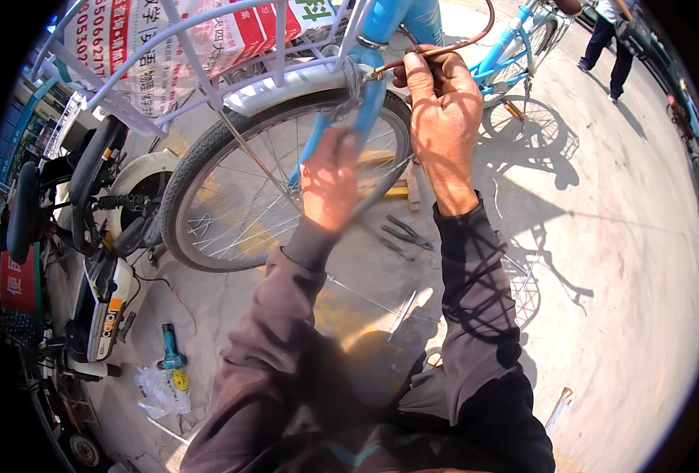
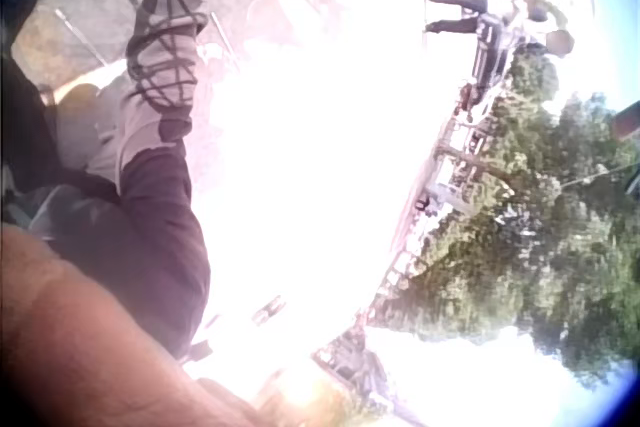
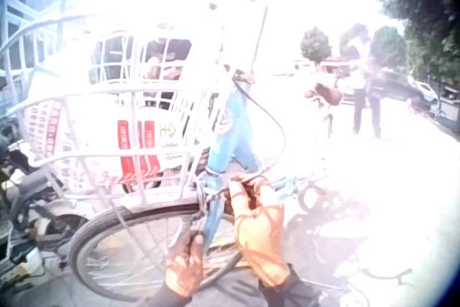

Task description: The person uses a wrench to tighten a bolt on the front fork of a blue bicycle. They then use a screwdriver to adjust the brake cable tension near the front wheel. The person works on the bicycle in an outdoor setting with other vehicles nearby.

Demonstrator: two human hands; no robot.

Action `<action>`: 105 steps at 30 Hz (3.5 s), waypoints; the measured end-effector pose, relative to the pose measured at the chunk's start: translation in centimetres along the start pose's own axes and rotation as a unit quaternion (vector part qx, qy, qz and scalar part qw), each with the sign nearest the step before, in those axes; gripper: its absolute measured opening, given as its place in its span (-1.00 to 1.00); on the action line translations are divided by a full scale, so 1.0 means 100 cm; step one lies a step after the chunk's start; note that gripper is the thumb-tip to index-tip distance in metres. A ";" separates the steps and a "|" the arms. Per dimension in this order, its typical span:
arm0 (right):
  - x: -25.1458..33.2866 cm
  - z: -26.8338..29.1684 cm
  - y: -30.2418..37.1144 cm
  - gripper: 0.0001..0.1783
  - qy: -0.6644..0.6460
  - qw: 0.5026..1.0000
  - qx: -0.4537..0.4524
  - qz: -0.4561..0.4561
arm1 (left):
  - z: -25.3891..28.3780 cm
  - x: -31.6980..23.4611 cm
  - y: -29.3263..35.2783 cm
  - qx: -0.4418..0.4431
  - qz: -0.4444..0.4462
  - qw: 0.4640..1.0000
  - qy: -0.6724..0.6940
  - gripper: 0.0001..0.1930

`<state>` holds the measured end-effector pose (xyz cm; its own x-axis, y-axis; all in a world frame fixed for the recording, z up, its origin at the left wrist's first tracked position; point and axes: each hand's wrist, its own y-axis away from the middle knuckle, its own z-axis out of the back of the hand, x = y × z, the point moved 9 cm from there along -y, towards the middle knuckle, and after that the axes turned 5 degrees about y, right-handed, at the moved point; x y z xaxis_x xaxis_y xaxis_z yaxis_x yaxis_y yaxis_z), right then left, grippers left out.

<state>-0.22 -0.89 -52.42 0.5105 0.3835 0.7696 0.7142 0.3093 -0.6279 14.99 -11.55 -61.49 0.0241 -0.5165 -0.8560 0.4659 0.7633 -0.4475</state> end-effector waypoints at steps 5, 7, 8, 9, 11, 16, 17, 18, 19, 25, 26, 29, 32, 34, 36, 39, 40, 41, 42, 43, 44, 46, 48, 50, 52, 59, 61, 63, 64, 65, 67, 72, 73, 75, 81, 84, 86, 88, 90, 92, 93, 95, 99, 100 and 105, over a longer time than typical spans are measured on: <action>0.029 -0.010 0.002 -0.85 0.141 0.985 -0.005 0.099 | 0.006 0.003 0.002 0.010 -0.012 1.000 0.005 -0.73; 0.034 -0.012 0.001 -0.85 0.182 0.977 0.014 0.114 | 0.004 0.007 0.004 0.023 -0.013 1.000 0.001 -0.73; 0.029 -0.012 0.002 -0.85 0.170 0.978 0.018 0.117 | 0.002 0.011 0.004 0.033 0.003 0.999 0.012 -0.73; 0.023 -0.012 0.002 -0.84 0.157 0.980 0.022 0.121 | -0.001 0.015 0.006 0.043 0.018 0.999 0.024 -0.73; 0.022 -0.015 0.002 -0.86 0.134 0.983 0.026 0.125 | -0.001 0.017 0.009 0.036 0.024 0.999 0.031 -0.75; 0.036 -0.028 -0.003 -0.76 0.148 0.977 0.071 0.135 | -0.004 0.002 0.017 0.057 0.033 0.998 0.025 -0.78; 0.035 -0.030 -0.005 -0.76 0.153 0.977 0.073 0.129 | -0.001 0.000 0.016 0.061 0.035 0.997 0.030 -0.75; 0.032 -0.028 -0.005 -0.76 0.158 0.977 0.075 0.122 | 0.002 0.000 0.016 0.063 0.039 0.997 0.035 -0.72; 0.015 -0.021 -0.014 -0.72 0.053 0.992 0.066 0.098 | 0.002 -0.004 0.014 0.065 0.039 0.996 0.046 -0.73; -0.020 -0.025 0.000 -0.58 0.019 0.985 0.170 0.031 | -0.006 0.028 0.013 0.047 0.045 0.993 0.097 -0.76; -0.023 -0.024 0.002 -0.56 0.009 0.984 0.177 0.023 | -0.006 0.031 0.014 0.046 0.052 0.993 0.094 -0.76; -0.039 -0.002 0.005 -0.56 -0.010 0.995 0.098 -0.026 | -0.008 0.023 0.013 0.034 0.035 0.997 0.059 -0.76; -0.057 -0.001 0.024 -0.59 0.053 0.987 0.121 -0.089 | -0.006 0.015 0.018 0.017 0.012 0.999 0.042 -0.73; -0.056 -0.023 0.049 -0.58 0.064 0.949 0.282 -0.122 | -0.007 0.006 0.019 0.013 -0.036 0.999 0.018 -0.71; -0.060 -0.036 0.064 -0.62 0.023 0.956 0.264 -0.123 | -0.005 0.000 0.022 0.004 -0.089 0.995 -0.032 -0.70; -0.063 -0.044 0.068 -0.64 0.030 0.956 0.266 -0.119 | -0.007 -0.004 0.024 -0.016 -0.098 0.988 -0.121 -0.77; -0.065 -0.044 0.066 -0.64 0.047 0.955 0.267 -0.118 | -0.005 -0.001 0.027 0.013 -0.056 0.991 -0.121 -0.75; -0.069 -0.041 0.063 -0.63 0.001 0.962 0.249 -0.112 | -0.004 -0.001 0.022 0.040 -0.027 0.993 -0.108 -0.73; -0.070 -0.038 0.063 -0.64 0.011 0.966 0.247 -0.075 | -0.003 0.000 0.017 0.068 0.003 0.993 -0.096 -0.71; -0.064 -0.037 0.070 -0.64 0.021 0.967 0.251 -0.043 | 0.013 0.005 0.018 0.030 0.040 0.991 -0.121 -0.61; -0.059 -0.036 0.073 -0.65 0.032 0.967 0.253 -0.012 | 0.024 0.006 0.016 0.002 0.052 0.997 -0.060 -0.52; -0.067 -0.037 0.074 -0.66 0.012 0.959 0.271 -0.085 | 0.036 0.007 0.004 -0.064 0.019 0.998 0.010 -0.43; -0.063 -0.035 0.073 -0.66 0.064 0.953 0.286 -0.075 | 0.020 0.010 -0.003 -0.056 0.056 0.997 -0.007 -0.35; -0.055 -0.034 0.076 -0.64 0.090 0.951 0.293 -0.044 | 0.000 0.019 -0.014 0.016 0.066 0.987 0.148 -0.29; -0.051 -0.028 0.076 -0.64 0.117 0.935 0.331 -0.044 | -0.002 0.025 -0.025 -0.026 0.003 0.986 0.165 -0.27; -0.059 -0.026 0.072 -0.65 0.058 0.903 0.409 -0.118 | -0.008 0.037 -0.052 0.051 -0.019 0.962 0.266 -0.29; -0.059 -0.023 0.069 -0.61 0.084 0.890 0.434 -0.116 | -0.008 0.030 -0.050 0.050 -0.064 0.971 0.224 -0.22; -0.065 -0.022 0.071 -0.59 0.104 0.872 0.456 -0.145 | -0.012 0.030 -0.049 0.031 -0.041 0.963 0.264 -0.23; -0.065 -0.021 0.072 -0.59 0.099 0.865 0.462 -0.169 | -0.013 0.034 -0.046 0.024 -0.024 0.958 0.283 -0.24; -0.064 -0.019 0.072 -0.59 0.089 0.858 0.469 -0.191 | -0.016 0.035 -0.046 0.034 -0.029 0.953 0.301 -0.23; -0.067 -0.021 0.075 -0.63 0.037 0.855 0.470 -0.214 | -0.017 0.042 -0.051 0.050 -0.049 0.957 0.280 -0.23; -0.074 -0.022 0.087 -0.64 0.048 0.829 0.512 -0.219 | -0.011 0.043 -0.052 0.030 -0.083 0.954 0.288 -0.26; -0.075 -0.020 0.086 -0.64 0.043 0.831 0.513 -0.212 | -0.013 0.040 -0.052 0.037 -0.079 0.953 0.292 -0.26; -0.079 -0.029 0.092 -0.64 -0.009 0.833 0.517 -0.199 | -0.015 0.038 -0.052 0.044 -0.070 0.951 0.298 -0.27; -0.083 -0.053 0.097 -0.66 -0.012 0.835 0.533 -0.136 | -0.012 0.053 -0.058 0.065 -0.037 0.952 0.298 -0.23; -0.083 -0.053 0.090 -0.64 0.008 0.844 0.530 -0.085 | -0.009 0.055 -0.060 0.070 -0.038 0.955 0.286 -0.27; -0.082 -0.049 0.087 -0.66 -0.001 0.859 0.509 -0.060 | -0.008 0.058 -0.060 0.060 -0.052 0.960 0.267 -0.29; -0.090 -0.049 0.091 -0.72 -0.024 0.872 0.488 -0.031 | -0.008 0.059 -0.057 0.059 -0.056 0.964 0.253 -0.33; -0.097 -0.049 0.091 -0.74 -0.034 0.889 0.456 -0.004 | -0.007 0.061 -0.056 0.061 -0.057 0.967 0.242 -0.35; -0.101 -0.048 0.090 -0.75 -0.044 0.896 0.442 -0.023 | -0.004 0.055 -0.053 0.036 -0.069 0.980 0.183 -0.40; -0.103 -0.048 0.089 -0.76 -0.048 0.899 0.435 -0.034 | -0.003 0.052 -0.051 0.024 -0.074 0.985 0.152 -0.42; -0.102 -0.051 0.089 -0.77 -0.009 0.903 0.430 0.006 | -0.001 0.054 -0.047 -0.001 -0.053 0.988 0.144 -0.45; -0.108 -0.060 0.092 -0.79 0.022 0.891 0.453 0.013 | 0.005 0.062 -0.045 -0.062 0.008 0.985 0.161 -0.53; -0.109 -0.058 0.092 -0.79 0.001 0.900 0.434 0.027 | 0.002 0.064 -0.044 -0.068 0.016 0.978 0.198 -0.53; -0.116 -0.058 0.091 -0.70 0.021 0.888 0.459 0.024 | 0.000 0.070 -0.035 -0.070 0.010 0.970 0.233 -0.55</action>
<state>3.13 -7.58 -66.44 0.5608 0.3897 0.7305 0.0099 0.8791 -0.4766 13.54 -17.89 -65.88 -0.3863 -0.2945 -0.8741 0.3437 0.8335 -0.4326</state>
